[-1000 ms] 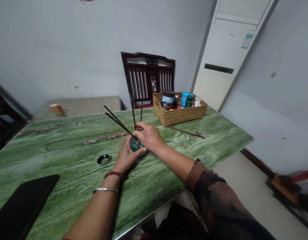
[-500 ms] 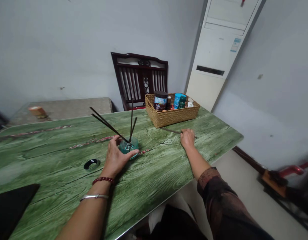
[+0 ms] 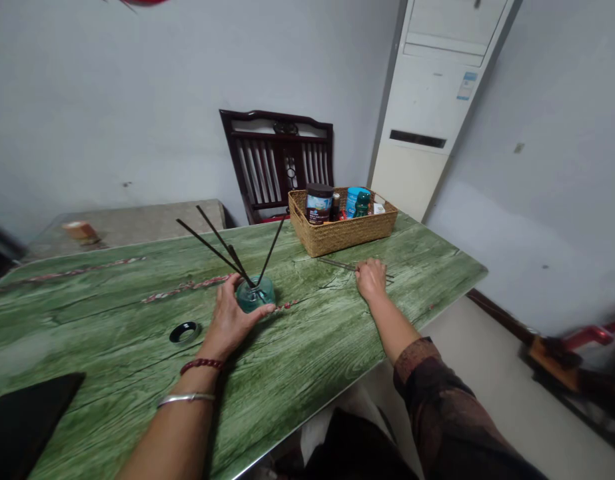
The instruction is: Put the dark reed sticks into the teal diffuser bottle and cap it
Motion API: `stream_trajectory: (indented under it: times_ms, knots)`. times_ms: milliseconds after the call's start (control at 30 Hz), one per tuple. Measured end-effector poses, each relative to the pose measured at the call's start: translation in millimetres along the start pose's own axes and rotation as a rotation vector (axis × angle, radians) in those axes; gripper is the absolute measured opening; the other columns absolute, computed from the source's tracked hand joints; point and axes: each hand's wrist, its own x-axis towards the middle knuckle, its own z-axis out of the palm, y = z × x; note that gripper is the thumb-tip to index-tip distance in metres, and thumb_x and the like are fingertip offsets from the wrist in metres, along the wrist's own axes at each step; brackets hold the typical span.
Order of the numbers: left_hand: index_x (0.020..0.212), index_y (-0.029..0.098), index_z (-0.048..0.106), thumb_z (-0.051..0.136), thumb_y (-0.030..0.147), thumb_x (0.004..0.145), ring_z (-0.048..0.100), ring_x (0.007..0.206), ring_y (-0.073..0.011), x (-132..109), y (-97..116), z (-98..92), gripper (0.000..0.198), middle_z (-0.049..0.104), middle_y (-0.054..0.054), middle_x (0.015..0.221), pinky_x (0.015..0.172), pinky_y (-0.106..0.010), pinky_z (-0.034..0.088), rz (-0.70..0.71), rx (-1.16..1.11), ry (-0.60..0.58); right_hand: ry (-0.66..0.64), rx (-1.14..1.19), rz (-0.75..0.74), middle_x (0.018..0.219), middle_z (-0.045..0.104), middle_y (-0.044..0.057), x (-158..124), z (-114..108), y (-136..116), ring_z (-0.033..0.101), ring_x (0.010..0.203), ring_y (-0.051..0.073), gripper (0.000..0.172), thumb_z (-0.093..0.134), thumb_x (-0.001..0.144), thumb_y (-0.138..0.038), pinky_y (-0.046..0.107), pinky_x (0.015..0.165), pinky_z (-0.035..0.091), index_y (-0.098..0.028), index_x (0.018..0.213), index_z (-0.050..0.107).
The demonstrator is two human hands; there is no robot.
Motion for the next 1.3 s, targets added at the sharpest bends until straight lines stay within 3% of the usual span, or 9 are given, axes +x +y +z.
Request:
stream_trajectory:
  times_ms: [100,267,500,700,933,1033,1133,1233,1300]
  knots:
    - [0.142,0.016,0.037,0.075,0.055,0.069,0.049,0.132,-0.0382,1,1,-1.5,0.091,0.051,-0.019,0.138,0.111,-0.056,0.04,-0.013,0.042,0.016,0.001,-0.004,-0.027,0.11,0.066,0.012,-1,1,-1,0.053,0.109,0.026,0.021,0.057,0.094,-0.028,0.036,0.093,0.034,-0.019,0.105,0.073]
    - [0.142,0.021,0.035,0.071,0.048,0.074,0.052,0.131,-0.0342,2,-2,-6.8,0.082,0.051,-0.016,0.141,0.111,-0.053,0.042,-0.043,-0.089,-0.105,-0.014,-0.009,-0.036,0.109,0.067,0.014,0,2,-2,0.056,0.106,0.025,0.024,0.054,0.096,-0.028,0.035,0.092,0.035,-0.018,0.105,0.073]
    - [0.141,0.019,0.037,0.079,0.052,0.065,0.046,0.137,-0.0385,2,-2,1.0,0.093,0.049,-0.018,0.143,0.115,-0.058,0.035,-0.015,-0.04,0.002,-0.014,-0.014,-0.052,0.109,0.07,0.012,0,1,-2,0.059,0.104,0.024,0.024,0.056,0.095,-0.032,0.033,0.09,0.037,-0.019,0.106,0.073]
    - [0.143,0.025,0.035,0.075,0.04,0.072,0.049,0.136,-0.034,2,-8,-4.8,0.083,0.052,-0.015,0.142,0.116,-0.056,0.036,-0.046,-0.198,-0.133,-0.105,-0.055,-0.101,0.107,0.072,0.013,0,-4,-5,0.064,0.101,0.023,0.027,0.049,0.096,-0.026,0.03,0.086,0.041,-0.018,0.104,0.073]
    - [0.141,0.022,0.038,0.083,0.043,0.065,0.048,0.136,-0.0373,0,7,6.3,0.09,0.052,-0.019,0.141,0.112,-0.058,0.039,-0.018,-0.06,-0.016,-0.136,-0.019,-0.14,0.097,0.075,0.014,-3,-22,-17,0.069,0.09,0.024,0.026,0.048,0.096,-0.025,0.029,0.077,0.043,-0.019,0.101,0.072]
    - [0.138,0.023,0.04,0.078,0.043,0.07,0.055,0.128,-0.0349,1,7,2.9,0.081,0.057,-0.016,0.135,0.108,-0.055,0.043,-0.047,-0.07,-0.067,-0.01,0.264,-0.164,0.09,0.075,0.009,4,-40,-28,0.069,0.085,0.021,0.019,0.055,0.089,-0.023,0.028,0.077,0.044,-0.02,0.099,0.07]
    - [0.137,0.021,0.039,0.076,0.04,0.071,0.061,0.118,-0.0321,1,2,-4.5,0.078,0.06,-0.014,0.129,0.104,-0.051,0.046,-0.068,-0.146,-0.182,0.139,0.809,-0.189,0.08,0.072,0.003,14,-62,-51,0.066,0.072,0.017,0.018,0.059,0.083,-0.028,0.027,0.072,0.048,-0.019,0.097,0.066]
    - [0.137,0.021,0.039,0.075,0.042,0.071,0.063,0.114,-0.0294,0,-2,-8.7,0.079,0.062,-0.012,0.126,0.103,-0.048,0.048,-0.052,-0.222,-0.271,0.162,1.324,-0.247,0.078,0.07,-0.001,18,-84,-88,0.061,0.061,0.012,0.022,0.062,0.081,-0.038,0.024,0.061,0.048,-0.02,0.093,0.058]
    - [0.138,0.022,0.039,0.077,0.047,0.07,0.063,0.115,-0.0292,0,-2,-8.5,0.081,0.062,-0.011,0.126,0.102,-0.047,0.048,-0.046,-0.234,-0.281,0.152,1.5,-0.304,0.081,0.07,-0.001,17,-95,-114,0.061,0.061,0.011,0.024,0.065,0.081,-0.041,0.023,0.059,0.049,-0.021,0.09,0.055]
